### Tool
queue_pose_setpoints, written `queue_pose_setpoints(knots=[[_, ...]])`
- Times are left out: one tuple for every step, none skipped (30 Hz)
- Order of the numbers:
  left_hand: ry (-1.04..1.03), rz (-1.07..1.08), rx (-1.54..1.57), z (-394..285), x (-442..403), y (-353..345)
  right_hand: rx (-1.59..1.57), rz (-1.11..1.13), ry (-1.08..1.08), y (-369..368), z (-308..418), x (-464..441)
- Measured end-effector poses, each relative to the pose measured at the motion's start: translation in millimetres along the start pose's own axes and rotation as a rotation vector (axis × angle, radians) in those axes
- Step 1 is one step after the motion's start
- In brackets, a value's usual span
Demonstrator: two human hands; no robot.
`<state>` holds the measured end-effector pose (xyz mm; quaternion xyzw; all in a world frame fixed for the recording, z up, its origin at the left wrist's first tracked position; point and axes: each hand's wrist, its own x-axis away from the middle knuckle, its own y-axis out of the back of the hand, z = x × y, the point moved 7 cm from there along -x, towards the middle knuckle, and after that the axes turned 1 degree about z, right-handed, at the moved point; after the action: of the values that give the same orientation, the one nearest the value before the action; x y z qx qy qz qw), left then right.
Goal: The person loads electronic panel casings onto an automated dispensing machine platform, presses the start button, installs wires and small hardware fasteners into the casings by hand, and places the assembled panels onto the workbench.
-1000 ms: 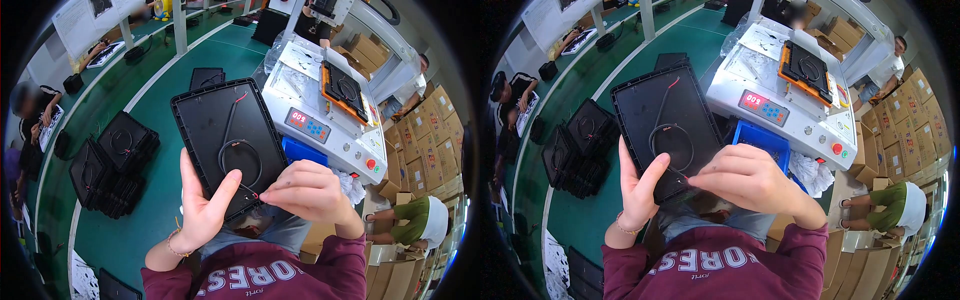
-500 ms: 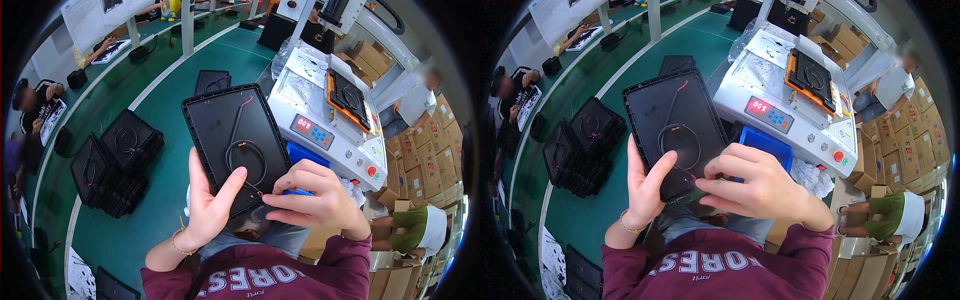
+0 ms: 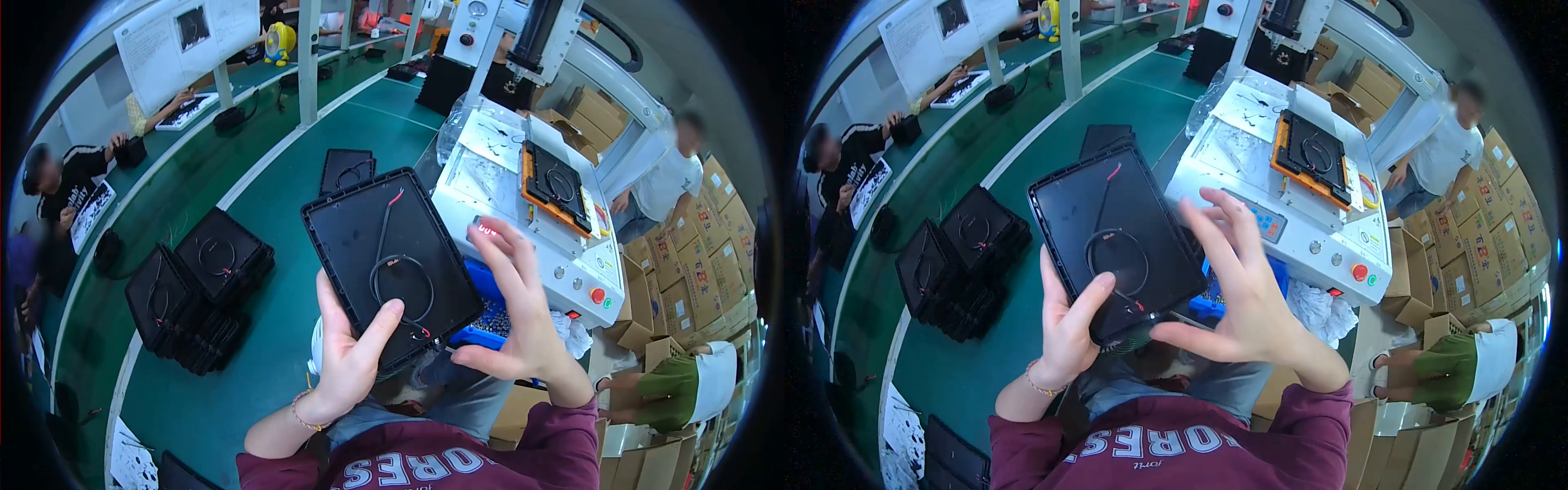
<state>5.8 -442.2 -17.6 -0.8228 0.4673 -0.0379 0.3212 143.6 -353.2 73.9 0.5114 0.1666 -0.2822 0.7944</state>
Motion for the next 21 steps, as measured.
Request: queue_pose_setpoints(knots=[[-0.006,0.002,-0.01,4.0,1.5,-2.3,0.055,0.141,-0.02,-6.1,-8.4,-1.0],[0.006,0.032,-0.019,7.7,2.9,-7.3,0.038,0.193,-0.075,-12.3,-12.0,-2.1],[-0.012,0.041,-0.047,13.2,5.2,-11.5,0.06,0.225,-0.079,-14.8,-8.2,-5.8],[-0.031,0.052,-0.075,19.0,7.1,-14.4,0.083,0.255,-0.083,-16.8,-4.2,-8.7],[-0.04,0.115,-0.148,23.4,8.8,-18.6,0.214,0.268,-0.052,-19.7,-2.7,-8.5],[-0.002,0.097,-0.03,24.4,8.1,-22.5,0.253,0.249,-0.009,-19.4,-0.2,-10.2],[0.046,0.081,0.087,26.3,8.3,-28.9,0.24,0.278,-0.05,-18.2,-2.9,-11.6],[0.103,0.07,0.204,29.4,9.1,-37.1,0.228,0.304,-0.098,-14.0,-6.9,-12.4],[0.196,0.13,0.166,31.6,9.6,-44.4,0.219,0.331,-0.162,-7.9,-13.3,-12.4],[0.319,0.238,0.173,31.0,7.2,-52.6,0.28,0.307,-0.163,-1.1,-21.5,-11.6],[0.378,0.346,0.098,33.2,0.0,-55.5,0.27,0.265,-0.174,13.5,-28.5,-9.1],[0.429,0.45,0.02,35.7,-8.0,-59.6,0.26,0.225,-0.178,28.9,-35.0,-7.5],[0.348,0.543,-0.233,27.8,-23.0,-71.6,0.331,0.161,-0.181,49.3,-43.7,-4.0],[0.287,0.547,-0.381,30.1,-45.2,-69.9,0.376,0.131,-0.235,73.4,-52.2,-0.4],[0.226,0.573,-0.512,28.1,-67.1,-82.9,0.427,0.121,-0.334,97.9,-66.3,4.4],[0.164,0.592,-0.64,26.5,-91.0,-100.8,0.474,0.114,-0.435,123.1,-81.5,10.2],[0.061,0.642,-0.807,30.8,-117.5,-120.9,0.53,0.087,-0.503,148.4,-101.7,16.6],[-0.042,0.688,-0.969,40.2,-143.7,-141.0,0.584,0.062,-0.574,171.9,-121.1,24.5],[-0.154,0.659,-1.052,49.2,-166.0,-162.4,0.643,0.03,-0.669,194.2,-132.5,33.2],[-0.268,0.628,-1.132,60.1,-184.4,-185.2,0.701,-0.004,-0.765,215.8,-142.2,43.5],[-0.242,0.631,-1.192,78.3,-203.6,-202.4,0.721,-0.048,-0.799,234.3,-154.6,55.4]])
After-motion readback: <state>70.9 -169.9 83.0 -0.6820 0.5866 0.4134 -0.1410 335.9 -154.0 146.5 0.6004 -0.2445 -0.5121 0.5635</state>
